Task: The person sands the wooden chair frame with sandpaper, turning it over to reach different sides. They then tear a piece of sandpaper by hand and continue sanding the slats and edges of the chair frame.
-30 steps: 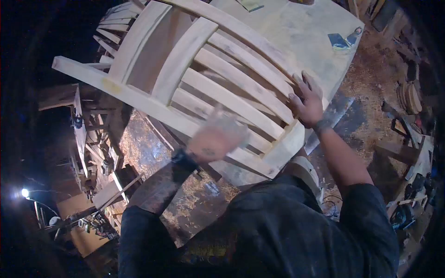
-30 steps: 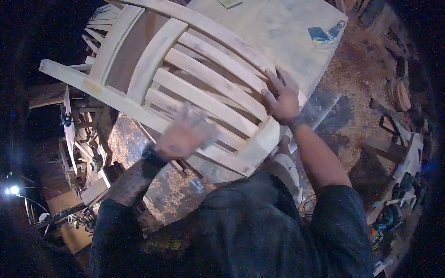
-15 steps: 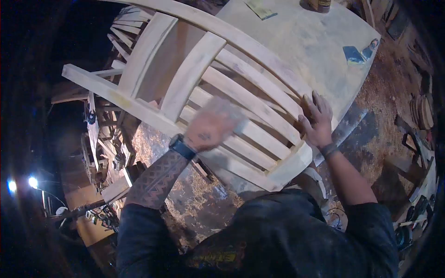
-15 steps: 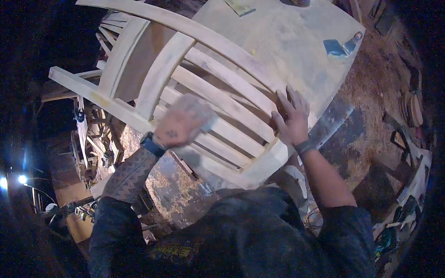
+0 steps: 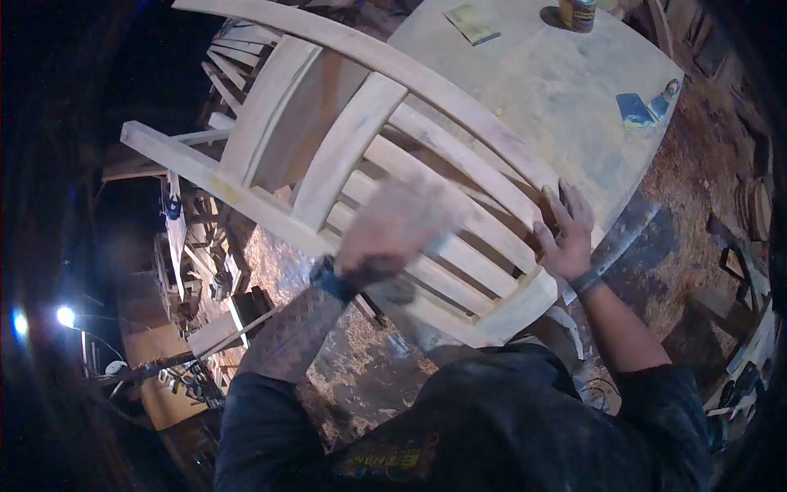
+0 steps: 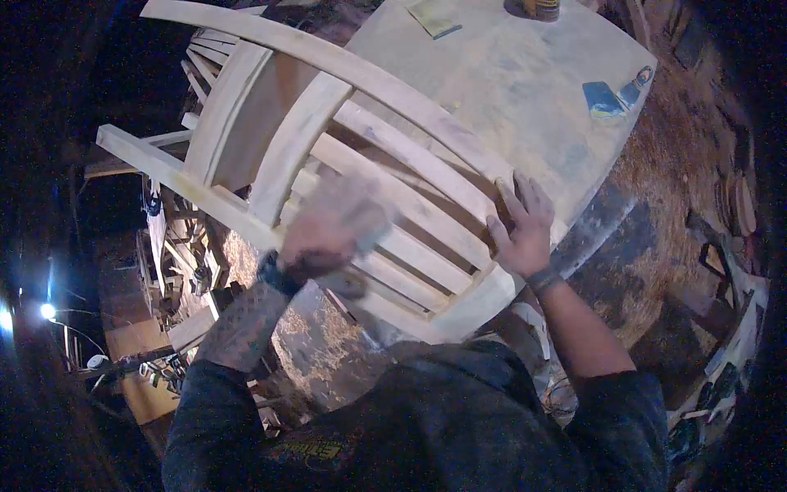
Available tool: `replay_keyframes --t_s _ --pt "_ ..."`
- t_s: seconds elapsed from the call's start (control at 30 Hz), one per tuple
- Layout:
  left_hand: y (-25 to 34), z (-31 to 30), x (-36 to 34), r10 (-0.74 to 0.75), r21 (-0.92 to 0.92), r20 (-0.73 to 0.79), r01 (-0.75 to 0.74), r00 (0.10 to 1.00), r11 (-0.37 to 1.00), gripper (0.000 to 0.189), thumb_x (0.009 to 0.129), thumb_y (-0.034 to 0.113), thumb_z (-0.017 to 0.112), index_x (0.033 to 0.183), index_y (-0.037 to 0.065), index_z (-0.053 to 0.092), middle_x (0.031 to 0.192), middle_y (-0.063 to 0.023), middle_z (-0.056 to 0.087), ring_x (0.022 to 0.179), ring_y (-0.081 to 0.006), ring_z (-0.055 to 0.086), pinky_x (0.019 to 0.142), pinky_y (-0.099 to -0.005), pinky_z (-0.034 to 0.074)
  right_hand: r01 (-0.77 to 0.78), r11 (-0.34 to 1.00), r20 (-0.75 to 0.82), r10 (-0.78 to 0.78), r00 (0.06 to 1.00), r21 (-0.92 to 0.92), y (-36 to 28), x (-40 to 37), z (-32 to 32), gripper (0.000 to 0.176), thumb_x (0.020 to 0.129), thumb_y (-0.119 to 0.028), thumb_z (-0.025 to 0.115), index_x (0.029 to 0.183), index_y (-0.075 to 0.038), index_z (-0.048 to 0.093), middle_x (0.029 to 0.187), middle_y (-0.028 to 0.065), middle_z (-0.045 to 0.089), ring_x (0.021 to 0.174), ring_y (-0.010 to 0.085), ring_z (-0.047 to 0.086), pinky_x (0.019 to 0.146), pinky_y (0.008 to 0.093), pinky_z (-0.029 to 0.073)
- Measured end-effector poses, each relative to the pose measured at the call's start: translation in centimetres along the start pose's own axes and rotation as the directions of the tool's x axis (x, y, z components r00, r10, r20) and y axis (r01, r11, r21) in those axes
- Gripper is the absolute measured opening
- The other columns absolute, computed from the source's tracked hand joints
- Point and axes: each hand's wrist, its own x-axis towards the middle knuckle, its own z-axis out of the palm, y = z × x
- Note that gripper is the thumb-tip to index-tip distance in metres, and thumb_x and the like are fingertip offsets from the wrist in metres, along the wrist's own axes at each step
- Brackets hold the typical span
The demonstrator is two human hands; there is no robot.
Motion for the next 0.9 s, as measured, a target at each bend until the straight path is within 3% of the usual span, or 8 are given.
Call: replay_keyframes --t_s 0.3,0.37,0.47,0.53,0.6,0.67,0.77,0.9 --pt "-1.9 6.4 3.3 -0.159 -0.109 -0.156 0.143 0.975 0.984 0.045 0.103 0.018 0.059 0.147 0.012 0.066 0.148 -0.017 0.066 0.143 -0.0397 0.056 0.12 -0.0543 0.044 0.027 1.0 0.003 -0.027 1.0 -0.012 0.4 -0.2 0.3 0.067 0.095 -0.035 0.072 0.158 -0.016 0.06 0.169 0.0237 0.044 0.155 0.0484 0.038 0.129 0.0596 0.023" --pt "2.6 6.0 3.8 -0.238 -0.599 0.245 0.34 0.94 0.725 0.041 0.109 0.023 0.056 0.147 0.012 0.066 0.146 -0.0164 0.067 0.137 -0.0366 0.061 0.117 -0.0481 0.048 0.033 0.999 0.005 -0.033 0.999 -0.018 0.4 -0.1 0.4 0.067 0.095 -0.035 0.072 0.158 -0.016 0.06 0.17 0.0243 0.043 0.156 0.0486 0.037 0.129 0.0597 0.023" --pt "5.9 3.7 2.3 -0.258 -0.538 0.254 0.358 0.932 0.763 0.039 0.113 0.027 0.054 0.147 0.012 0.066 0.144 -0.0179 0.068 0.133 -0.0355 0.065 0.113 -0.0468 0.051 0.038 0.999 -0.003 -0.038 0.999 -0.007 0.3 0.1 0.2 0.067 0.095 -0.034 0.072 0.158 -0.015 0.06 0.17 0.0247 0.043 0.156 0.0487 0.037 0.129 0.0599 0.023" --pt "3.4 4.3 -1.0 -0.311 -0.291 -0.068 0.279 0.948 0.915 0.038 0.111 0.031 0.058 0.142 0.011 0.068 0.135 -0.02 0.072 0.125 -0.0362 0.07 0.106 -0.0492 0.055 0.037 0.999 -0.014 -0.037 0.999 0.017 0.1 -0.2 0.1 0.066 0.096 -0.034 0.071 0.158 -0.015 0.06 0.17 0.0242 0.043 0.156 0.0488 0.037 0.129 0.0598 0.022" --pt "2.8 -1.9 -2.2 -0.785 -0.393 -0.06 0.708 0.617 0.587 0.034 0.111 0.032 0.059 0.136 0.01 0.069 0.126 -0.0209 0.074 0.12 -0.0387 0.07 0.102 -0.0476 0.055 0.027 1.0 -0.012 -0.027 1.0 -0.003 -0.1 -0.2 0.1 0.066 0.096 -0.033 0.071 0.158 -0.015 0.059 0.17 0.0235 0.044 0.156 0.0485 0.037 0.129 0.0593 0.023" --pt "-0.4 -3.9 -5.0 -0.816 -0.251 -0.202 0.777 0.541 0.577 0.033 0.108 0.038 0.065 0.123 0.01 0.071 0.114 -0.0196 0.074 0.109 -0.0414 0.071 0.092 -0.0509 0.056 0.035 0.999 -0.014 -0.035 0.999 -0.006 -0.1 0.0 0.3 0.066 0.096 -0.032 0.071 0.159 -0.015 0.059 0.17 0.0229 0.044 0.156 0.0482 0.037 0.129 0.0589 0.023" --pt "-4.9 -2.9 -7.7 -0.668 0.12 -0.347 0.737 0.659 0.665 0.037 0.105 0.045 0.068 0.113 0.008 0.07 0.102 -0.0187 0.072 0.099 -0.043 0.069 0.085 -0.0536 0.053 0.051 0.999 -0.028 -0.051 0.998 0.0 0.3 -0.3 0.5 0.067 0.096 -0.031 0.072 0.159 -0.015 0.059 0.17 0.0224 0.044 0.156 0.0478 0.038 0.129 0.0586 0.023" --pt "-4.1 -1.5 -6.9 -0.589 0.168 -0.482 0.728 0.649 0.665 0.032 0.102 0.039 0.072 0.109 0.008 0.069 0.101 -0.0179 0.067 0.095 -0.0426 0.066 0.083 -0.0546 0.052 0.038 0.999 -0.021 -0.038 0.999 0.0 0.3 -0.2 0.2 0.067 0.095 -0.032 0.073 0.159 -0.018 0.059 0.17 0.0217 0.045 0.156 0.0475 0.038 0.129 0.0578 0.024"
